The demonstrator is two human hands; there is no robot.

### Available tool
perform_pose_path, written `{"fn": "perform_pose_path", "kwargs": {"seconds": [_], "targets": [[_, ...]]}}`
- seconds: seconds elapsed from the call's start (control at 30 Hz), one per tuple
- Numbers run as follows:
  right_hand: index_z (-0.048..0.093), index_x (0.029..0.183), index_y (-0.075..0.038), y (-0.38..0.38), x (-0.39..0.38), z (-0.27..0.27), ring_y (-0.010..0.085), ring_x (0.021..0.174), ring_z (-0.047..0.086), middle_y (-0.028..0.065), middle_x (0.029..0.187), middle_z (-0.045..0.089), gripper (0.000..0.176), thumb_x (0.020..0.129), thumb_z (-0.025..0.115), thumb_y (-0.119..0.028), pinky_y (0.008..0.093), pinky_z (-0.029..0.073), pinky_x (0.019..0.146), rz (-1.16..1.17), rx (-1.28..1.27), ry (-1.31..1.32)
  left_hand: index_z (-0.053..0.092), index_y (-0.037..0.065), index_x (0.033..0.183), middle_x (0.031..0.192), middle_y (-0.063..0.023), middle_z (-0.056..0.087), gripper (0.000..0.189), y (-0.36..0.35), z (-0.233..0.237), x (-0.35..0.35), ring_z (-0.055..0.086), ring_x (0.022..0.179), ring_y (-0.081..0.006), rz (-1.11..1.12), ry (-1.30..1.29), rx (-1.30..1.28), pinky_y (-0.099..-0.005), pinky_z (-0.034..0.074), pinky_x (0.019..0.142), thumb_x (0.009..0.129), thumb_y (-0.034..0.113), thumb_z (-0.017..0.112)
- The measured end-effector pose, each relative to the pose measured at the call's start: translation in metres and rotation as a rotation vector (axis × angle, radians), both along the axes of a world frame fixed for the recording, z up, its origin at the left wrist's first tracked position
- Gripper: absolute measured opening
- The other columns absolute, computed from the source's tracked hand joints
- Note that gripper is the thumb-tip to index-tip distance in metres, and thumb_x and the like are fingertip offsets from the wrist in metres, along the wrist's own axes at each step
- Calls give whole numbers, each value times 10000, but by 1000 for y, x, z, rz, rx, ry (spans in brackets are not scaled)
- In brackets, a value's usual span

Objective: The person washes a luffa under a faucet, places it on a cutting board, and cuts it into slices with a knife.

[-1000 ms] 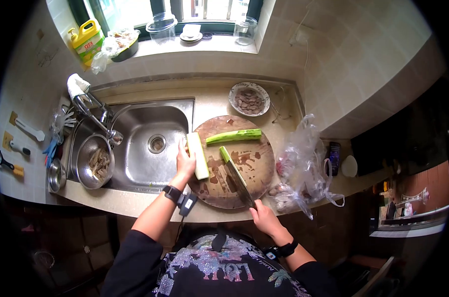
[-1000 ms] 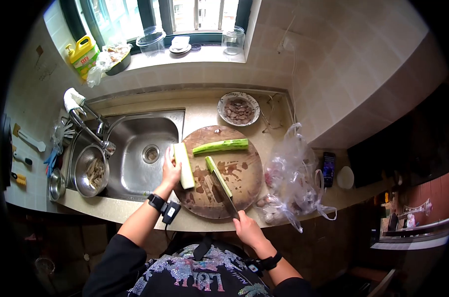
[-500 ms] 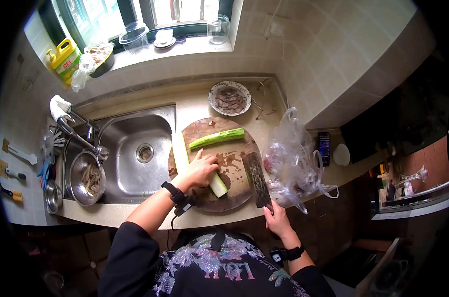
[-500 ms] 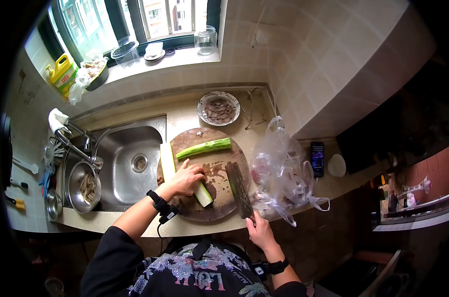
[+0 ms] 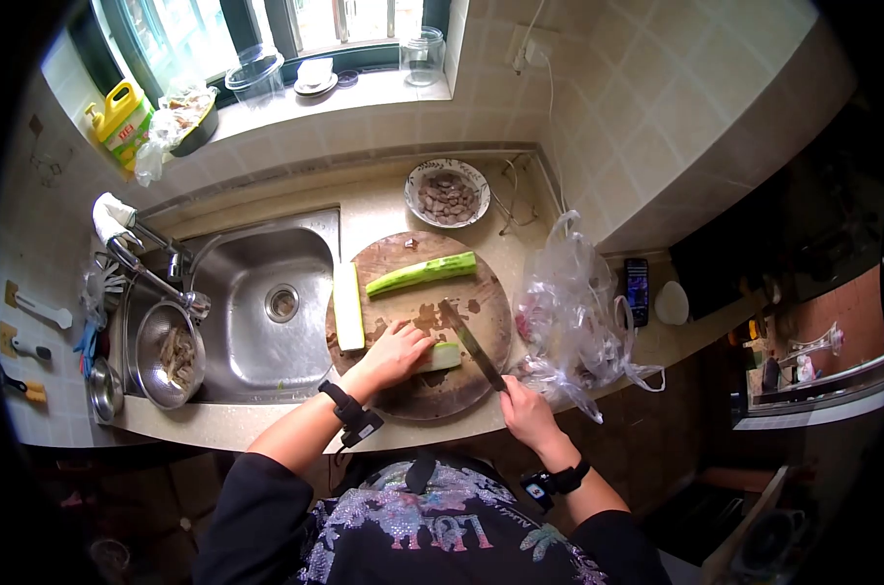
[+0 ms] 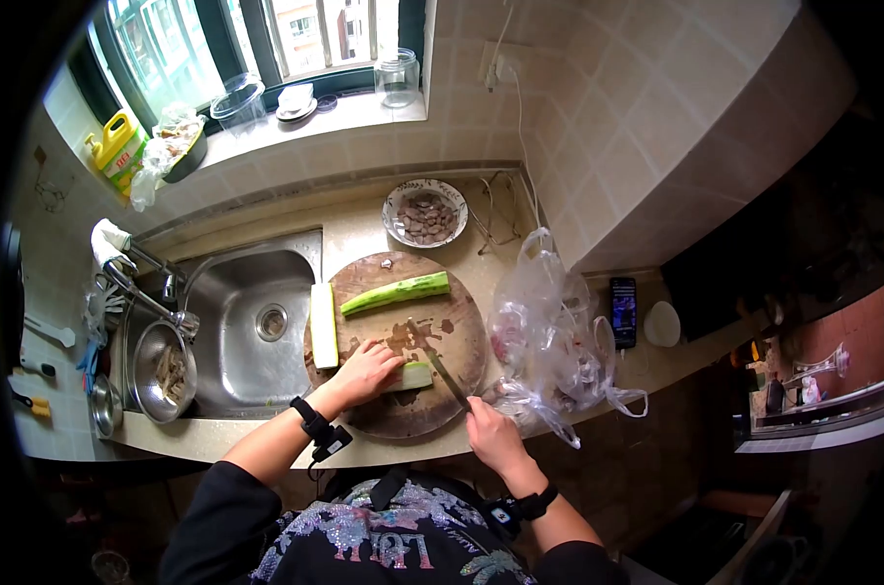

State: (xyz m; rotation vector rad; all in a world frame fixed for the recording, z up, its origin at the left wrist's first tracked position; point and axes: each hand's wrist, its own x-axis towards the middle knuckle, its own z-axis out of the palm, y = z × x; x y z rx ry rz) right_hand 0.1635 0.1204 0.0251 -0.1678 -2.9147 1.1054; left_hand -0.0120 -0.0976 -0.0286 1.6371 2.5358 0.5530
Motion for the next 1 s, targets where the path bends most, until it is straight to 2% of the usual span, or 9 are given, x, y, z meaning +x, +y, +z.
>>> {"fn": "perform_pose_path", "kwargs": {"seconds": [0.13, 0.23, 0.37, 0.43, 0.47, 0.53, 0.73, 0.83, 1.0], "targets": [[491, 1072, -8, -2, -1, 8, 410, 792, 582, 219, 923, 606, 252, 841, 482, -107, 481, 478, 680, 60, 104, -63, 537, 53, 1080, 1017, -99, 567, 404, 2, 8, 11, 517, 973, -264, 147, 133, 126, -403, 367, 907, 753, 260, 651], [492, 1066, -1, -4, 1, 5, 418, 791, 580, 236, 914, 603, 246, 845, 479, -109, 484, 474, 676, -5, 78, -60, 512, 31, 1141, 1086, -117, 540, 516, -5, 16, 26, 509, 987, -290, 224, -2, 108, -399, 395, 894, 724, 285, 678], [492, 1060, 8, -3, 2, 1, 430, 791, 575, 258, 871, 600, 246, 849, 481, -119, 490, 466, 677, -62, 37, -69, 529, 45, 1135, 1051, -136, 566, 459, -7, 8, 19, 533, 975, -292, 219, -65, 87, -385, 434, 838, 749, 257, 660], [486, 1064, 14, -1, 2, -2, 445, 773, 569, 274, 824, 594, 256, 851, 484, -128, 498, 456, 668, -102, 0, -78, 554, 58, 1100, 965, -164, 604, 376, -2, 25, 2, 570, 917, -314, 35, -429, 4, -398, 462, 767, 776, 232, 627], [486, 1064, 14, 1, 3, -4, 445, 773, 569, 274, 824, 594, 256, 851, 484, -128, 498, 456, 668, -97, 2, -78, 575, 61, 1057, 881, -185, 618, 298, 6, 40, -5, 589, 853, -340, 111, -537, -229, -420, 463, 743, 799, 209, 586], [477, 1076, 17, 3, 1, -7, 451, 753, 566, 274, 799, 591, 271, 849, 487, -131, 507, 449, 661, -89, -26, -98, 586, 48, 1006, 865, -177, 620, 256, 9, 31, -21, 588, 829, -355, -9, -560, -207, -429, 463, 718, 800, 198, 558], [479, 1048, -6, -4, 2, 4, 438, 742, 572, 259, 794, 592, 232, 847, 484, -121, 506, 451, 636, -32, 76, -95, 560, 49, 824, 837, -159, 585, 170, 20, 20, -10, 575, 822, -328, 78, -388, -185, -415, 451, 722, 804, 218, 559], [479, 1034, -15, -9, 6, 4, 431, 741, 574, 252, 803, 595, 212, 846, 483, -113, 506, 452, 627, -45, 79, -55, 555, 53, 921, 975, -118, 546, 368, 4, 31, 24, 508, 964, -301, 33, -188, 134, -411, 412, 809, 759, 371, 645], [477, 1036, -15, -11, 6, 0, 431, 736, 575, 245, 796, 599, 206, 856, 477, -115, 504, 458, 627, -61, 71, -103, 531, 68, 1073, 1072, -109, 531, 505, -8, 11, 30, 494, 994, -298, 103, -131, 151, -408, 408, 847, 623, 174, 731]]}}
